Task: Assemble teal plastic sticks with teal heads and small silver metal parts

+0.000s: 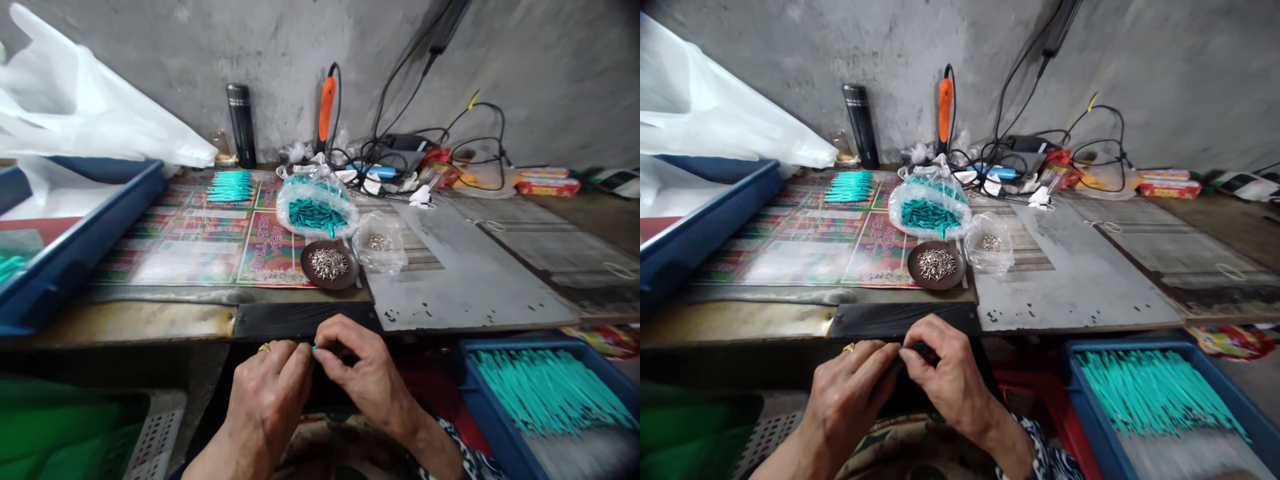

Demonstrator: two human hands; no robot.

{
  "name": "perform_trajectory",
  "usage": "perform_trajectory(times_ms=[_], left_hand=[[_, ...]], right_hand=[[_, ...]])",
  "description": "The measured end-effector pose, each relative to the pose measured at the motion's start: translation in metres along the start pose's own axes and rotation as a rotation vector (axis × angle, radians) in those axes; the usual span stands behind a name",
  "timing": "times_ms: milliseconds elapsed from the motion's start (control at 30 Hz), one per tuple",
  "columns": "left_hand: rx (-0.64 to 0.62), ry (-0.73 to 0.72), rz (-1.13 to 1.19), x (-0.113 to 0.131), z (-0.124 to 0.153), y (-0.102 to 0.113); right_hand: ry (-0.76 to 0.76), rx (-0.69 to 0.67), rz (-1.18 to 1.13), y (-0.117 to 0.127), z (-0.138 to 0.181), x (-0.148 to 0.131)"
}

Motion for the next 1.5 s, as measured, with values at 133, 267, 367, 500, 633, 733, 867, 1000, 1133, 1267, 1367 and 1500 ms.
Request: perform_trajectory(times_ms=[133,267,367,500,633,733,867,1000,1133,1267,1367,1500], left_hand=[[0.005,-0.016,-0.042,0.002,-0.002,0.002],[-0.008,-0.014,-0.036,0.002,-0.002,0.001],[-0.015,-0.003,-0.012,0.002,-0.001,-0.001],[-0.018,-0.006,0.005,0.003,0.000,-0.001],[-0.028,-0.004,0.005,0.001,0.001,-0.001],[-0.039,-0.009,0.003,0.001,0.001,-0.001],[-0.040,-0.016,-0.009,0.002,0.001,0.000],[-0.029,-0.022,-0.033,0.004,-0.001,0.001],[-0.037,-0.028,-0.026,0.005,-0.001,0.000],[-0.058,-0.005,0.011,0.003,0.000,-0.002],[-0.066,0.010,0.042,0.001,0.002,-0.003],[-0.066,0.024,0.072,-0.001,0.004,-0.006]], right_hand=[[-0.429,-0.066,-0.382,-0.012,0.005,0.032],[-0.513,-0.150,-0.542,-0.021,0.006,0.037],[-0.542,-0.158,-0.597,-0.024,0.009,0.041],[-0.519,-0.144,-0.633,-0.024,0.010,0.041],[-0.519,-0.148,-0.655,-0.027,0.010,0.039],[-0.521,-0.156,-0.660,-0.028,0.011,0.038],[-0.522,-0.161,-0.661,-0.028,0.013,0.039],[-0.530,-0.151,-0.630,-0.026,0.013,0.042],[-0.541,-0.144,-0.662,-0.028,0.012,0.043],[-0.552,-0.114,-0.652,-0.029,0.012,0.044],[-0.546,-0.099,-0.625,-0.028,0.013,0.044],[-0.512,-0.086,-0.604,-0.028,0.015,0.045]])
Point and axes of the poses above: each hand's wrist, its own z-axis away from the middle knuckle, its own y-axis out of the back of the hand, x = y × z, the point moved 8 cm from there along -z, towards the middle knuckle, and after that the axes turned 7 degrees about -x, right-handed, at the moved point
